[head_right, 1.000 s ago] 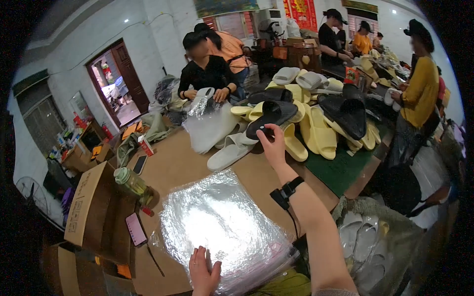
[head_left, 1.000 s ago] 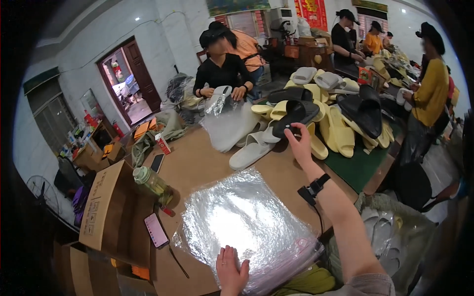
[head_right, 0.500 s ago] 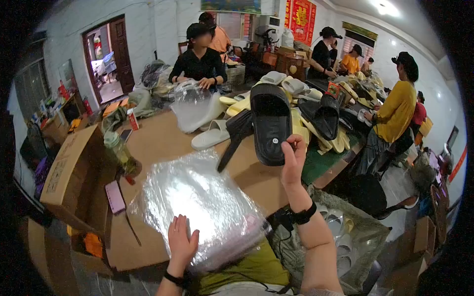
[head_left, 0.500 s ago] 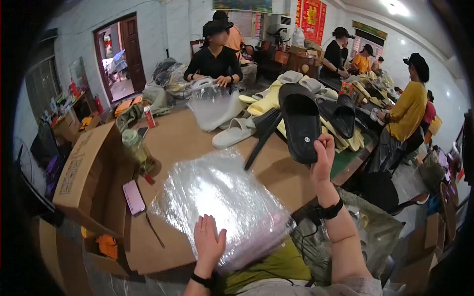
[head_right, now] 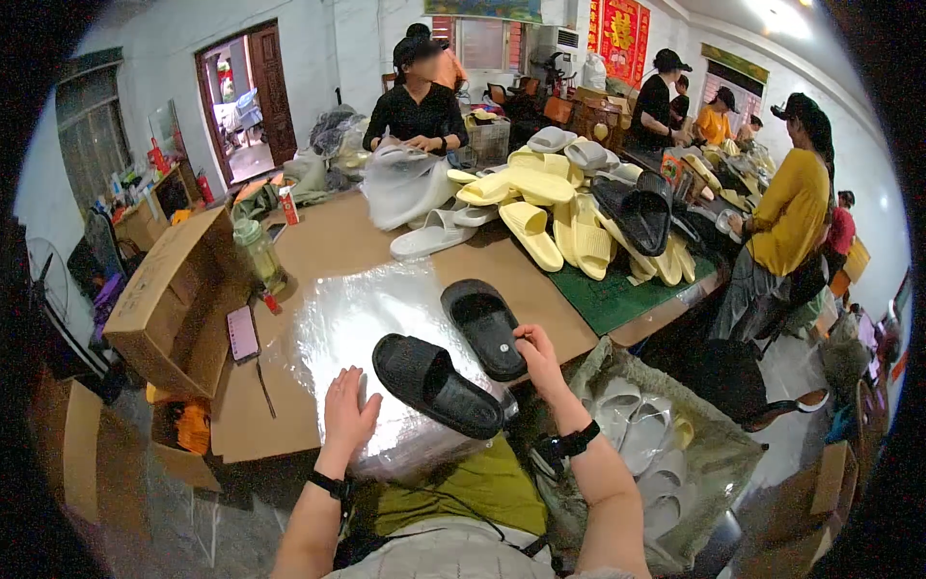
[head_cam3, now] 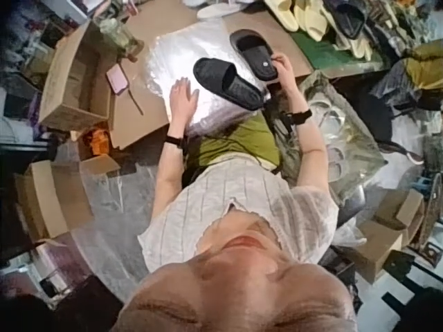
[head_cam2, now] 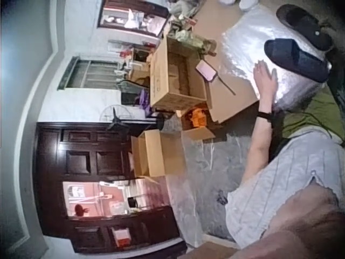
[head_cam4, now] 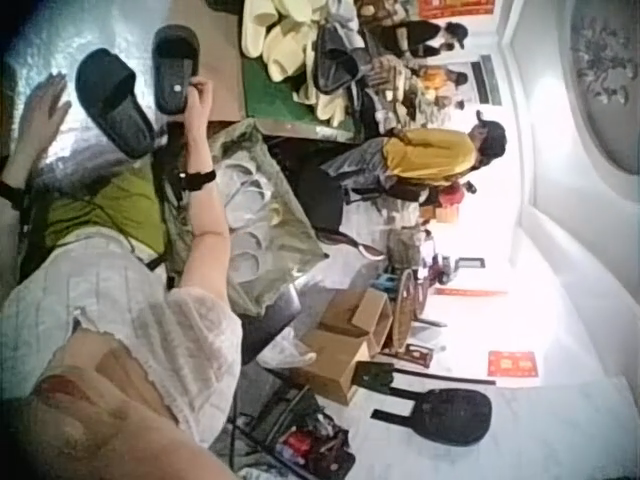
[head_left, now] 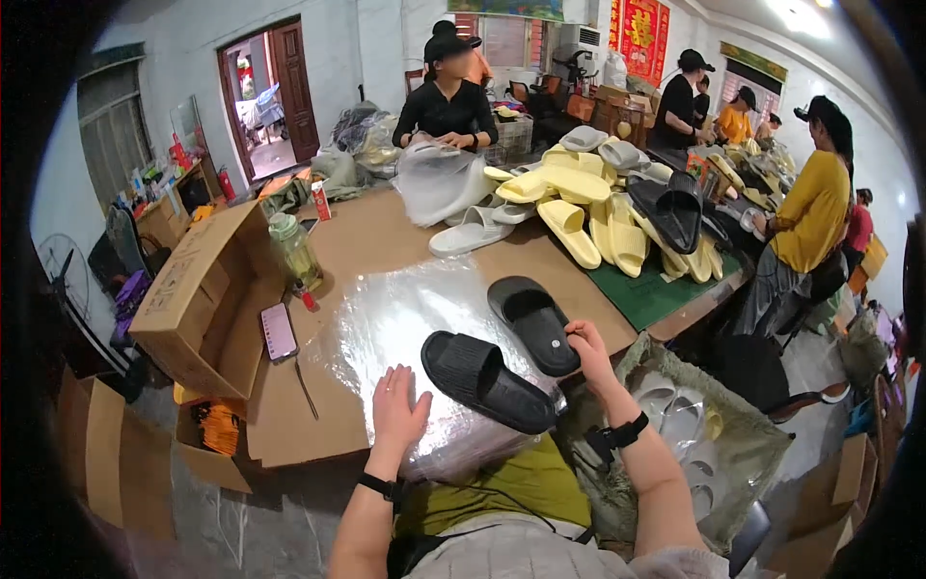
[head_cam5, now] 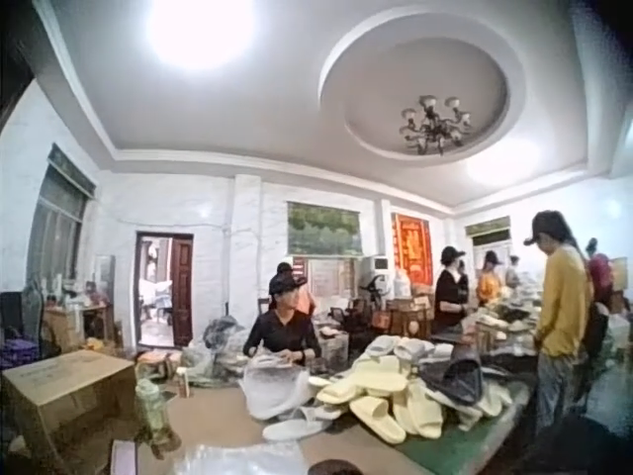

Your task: Packing pairs of slippers into plastic bags.

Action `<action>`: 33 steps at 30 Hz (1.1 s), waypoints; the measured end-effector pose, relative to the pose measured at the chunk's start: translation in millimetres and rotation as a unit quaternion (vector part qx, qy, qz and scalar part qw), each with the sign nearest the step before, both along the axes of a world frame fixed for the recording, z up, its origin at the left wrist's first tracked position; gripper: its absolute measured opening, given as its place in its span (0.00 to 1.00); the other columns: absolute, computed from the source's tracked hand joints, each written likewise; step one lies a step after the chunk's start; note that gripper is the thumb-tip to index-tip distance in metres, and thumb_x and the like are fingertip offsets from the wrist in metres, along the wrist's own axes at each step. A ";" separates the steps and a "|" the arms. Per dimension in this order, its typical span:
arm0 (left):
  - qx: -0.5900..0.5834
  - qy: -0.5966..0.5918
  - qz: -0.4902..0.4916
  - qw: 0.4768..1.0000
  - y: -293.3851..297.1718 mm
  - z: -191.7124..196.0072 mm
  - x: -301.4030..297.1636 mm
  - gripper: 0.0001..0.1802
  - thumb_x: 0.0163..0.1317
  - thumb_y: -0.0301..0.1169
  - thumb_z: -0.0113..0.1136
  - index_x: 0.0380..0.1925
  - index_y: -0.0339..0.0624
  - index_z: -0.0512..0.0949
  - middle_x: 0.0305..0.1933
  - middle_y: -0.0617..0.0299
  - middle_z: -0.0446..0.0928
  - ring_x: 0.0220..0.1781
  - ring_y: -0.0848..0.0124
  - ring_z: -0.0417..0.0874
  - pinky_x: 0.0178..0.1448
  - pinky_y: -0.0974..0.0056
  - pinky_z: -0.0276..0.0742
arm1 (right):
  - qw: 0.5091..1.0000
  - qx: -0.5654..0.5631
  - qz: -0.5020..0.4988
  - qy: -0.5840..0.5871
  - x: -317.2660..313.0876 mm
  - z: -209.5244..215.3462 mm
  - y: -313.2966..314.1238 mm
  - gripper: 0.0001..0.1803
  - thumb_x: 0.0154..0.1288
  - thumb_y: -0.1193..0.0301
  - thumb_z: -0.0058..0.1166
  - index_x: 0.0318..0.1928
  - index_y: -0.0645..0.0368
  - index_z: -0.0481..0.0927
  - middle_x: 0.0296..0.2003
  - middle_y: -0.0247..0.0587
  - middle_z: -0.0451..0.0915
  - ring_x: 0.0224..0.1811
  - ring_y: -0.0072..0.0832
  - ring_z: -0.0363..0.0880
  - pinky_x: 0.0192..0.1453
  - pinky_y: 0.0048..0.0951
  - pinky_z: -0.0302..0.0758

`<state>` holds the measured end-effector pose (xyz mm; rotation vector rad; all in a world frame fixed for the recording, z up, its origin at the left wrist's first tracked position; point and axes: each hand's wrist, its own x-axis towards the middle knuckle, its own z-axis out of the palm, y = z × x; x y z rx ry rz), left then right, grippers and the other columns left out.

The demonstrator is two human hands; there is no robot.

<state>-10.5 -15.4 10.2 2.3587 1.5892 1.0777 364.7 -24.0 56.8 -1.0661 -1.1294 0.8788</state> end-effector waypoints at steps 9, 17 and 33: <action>-0.032 -0.019 -0.006 0.999 -1.7 10.4 7.2 0.30 0.60 0.38 0.62 0.59 0.31 0.73 0.65 0.40 0.73 0.71 0.42 0.66 0.75 0.45 0.58 | 0.951 -0.034 -0.015 -0.306 26.2 -29.0 4.1 0.20 0.58 0.77 0.52 0.52 0.56 0.81 0.47 0.49 0.79 0.51 0.42 0.77 0.58 0.35 0.74; -0.031 -0.012 -0.020 0.999 -1.3 7.0 13.1 0.33 0.59 0.39 0.63 0.61 0.31 0.71 0.65 0.39 0.72 0.73 0.43 0.64 0.77 0.46 0.55 | 0.860 0.072 -0.072 -0.499 -37.6 1.5 -4.0 0.31 0.57 0.45 0.66 0.48 0.60 0.82 0.46 0.50 0.78 0.54 0.49 0.73 0.58 0.44 0.73; -0.044 0.006 -0.009 0.999 -3.3 9.5 12.9 0.35 0.59 0.37 0.64 0.64 0.30 0.68 0.67 0.39 0.70 0.73 0.43 0.63 0.76 0.46 0.56 | 0.853 0.004 -0.119 -0.508 -67.0 -21.8 47.9 0.20 0.59 0.56 0.61 0.39 0.63 0.79 0.41 0.49 0.76 0.48 0.47 0.77 0.47 0.47 0.80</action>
